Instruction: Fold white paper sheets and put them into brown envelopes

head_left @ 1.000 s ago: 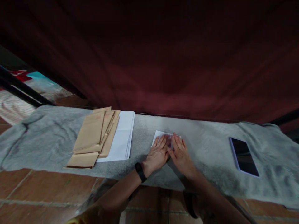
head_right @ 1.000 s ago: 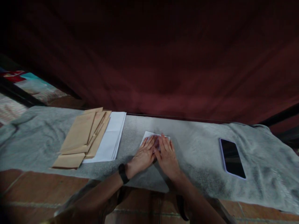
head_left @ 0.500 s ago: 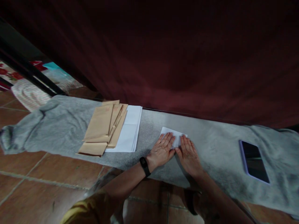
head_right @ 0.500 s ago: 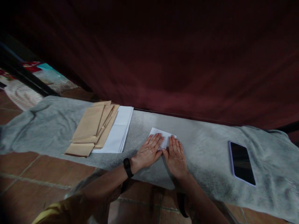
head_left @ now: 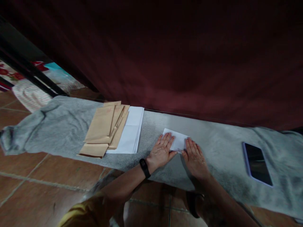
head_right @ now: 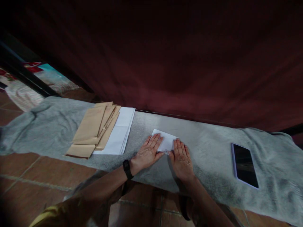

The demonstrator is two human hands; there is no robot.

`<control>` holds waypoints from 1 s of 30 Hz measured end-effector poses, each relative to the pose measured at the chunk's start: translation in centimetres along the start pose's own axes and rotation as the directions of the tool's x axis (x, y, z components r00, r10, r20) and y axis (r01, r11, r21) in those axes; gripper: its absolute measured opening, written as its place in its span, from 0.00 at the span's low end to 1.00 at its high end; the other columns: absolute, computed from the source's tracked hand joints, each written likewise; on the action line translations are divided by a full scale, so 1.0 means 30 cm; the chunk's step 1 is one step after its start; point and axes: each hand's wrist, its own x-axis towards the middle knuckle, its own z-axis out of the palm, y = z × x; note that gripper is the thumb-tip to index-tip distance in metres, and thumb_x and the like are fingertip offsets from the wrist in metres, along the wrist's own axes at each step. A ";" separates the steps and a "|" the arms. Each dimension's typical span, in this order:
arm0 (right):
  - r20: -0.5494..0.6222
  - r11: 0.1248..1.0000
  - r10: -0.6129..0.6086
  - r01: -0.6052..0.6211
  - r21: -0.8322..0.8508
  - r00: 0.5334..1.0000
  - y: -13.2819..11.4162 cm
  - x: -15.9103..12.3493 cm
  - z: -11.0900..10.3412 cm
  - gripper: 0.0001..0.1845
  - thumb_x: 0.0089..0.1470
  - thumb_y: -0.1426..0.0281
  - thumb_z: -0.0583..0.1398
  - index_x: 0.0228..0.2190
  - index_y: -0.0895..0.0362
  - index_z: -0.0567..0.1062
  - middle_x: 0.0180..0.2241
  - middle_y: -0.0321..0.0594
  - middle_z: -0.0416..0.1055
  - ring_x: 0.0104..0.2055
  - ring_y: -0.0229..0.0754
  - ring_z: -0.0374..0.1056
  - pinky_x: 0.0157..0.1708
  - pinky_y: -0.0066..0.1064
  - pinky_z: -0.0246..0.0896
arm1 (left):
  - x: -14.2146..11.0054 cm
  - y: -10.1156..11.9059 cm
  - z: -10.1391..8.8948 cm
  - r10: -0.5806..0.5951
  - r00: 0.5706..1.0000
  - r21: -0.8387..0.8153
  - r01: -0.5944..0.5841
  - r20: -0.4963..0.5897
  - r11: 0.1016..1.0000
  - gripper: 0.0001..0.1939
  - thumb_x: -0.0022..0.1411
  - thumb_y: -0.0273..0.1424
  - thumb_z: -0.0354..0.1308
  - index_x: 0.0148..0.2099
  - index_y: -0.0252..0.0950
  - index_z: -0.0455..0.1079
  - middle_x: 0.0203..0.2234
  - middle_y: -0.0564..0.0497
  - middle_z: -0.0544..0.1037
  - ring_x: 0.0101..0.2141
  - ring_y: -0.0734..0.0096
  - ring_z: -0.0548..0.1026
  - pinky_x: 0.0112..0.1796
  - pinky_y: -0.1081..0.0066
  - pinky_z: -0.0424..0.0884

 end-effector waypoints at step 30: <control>0.247 0.980 -0.028 -0.023 0.199 0.969 0.122 0.053 -0.063 0.30 0.65 0.61 0.54 0.66 0.53 0.61 0.68 0.45 0.58 0.69 0.51 0.54 0.67 0.52 0.49 | 0.048 0.000 -0.021 0.005 1.000 -0.040 -0.007 -0.027 0.999 0.27 0.74 0.35 0.41 0.70 0.29 0.54 0.70 0.40 0.57 0.70 0.60 0.51 0.68 0.51 0.51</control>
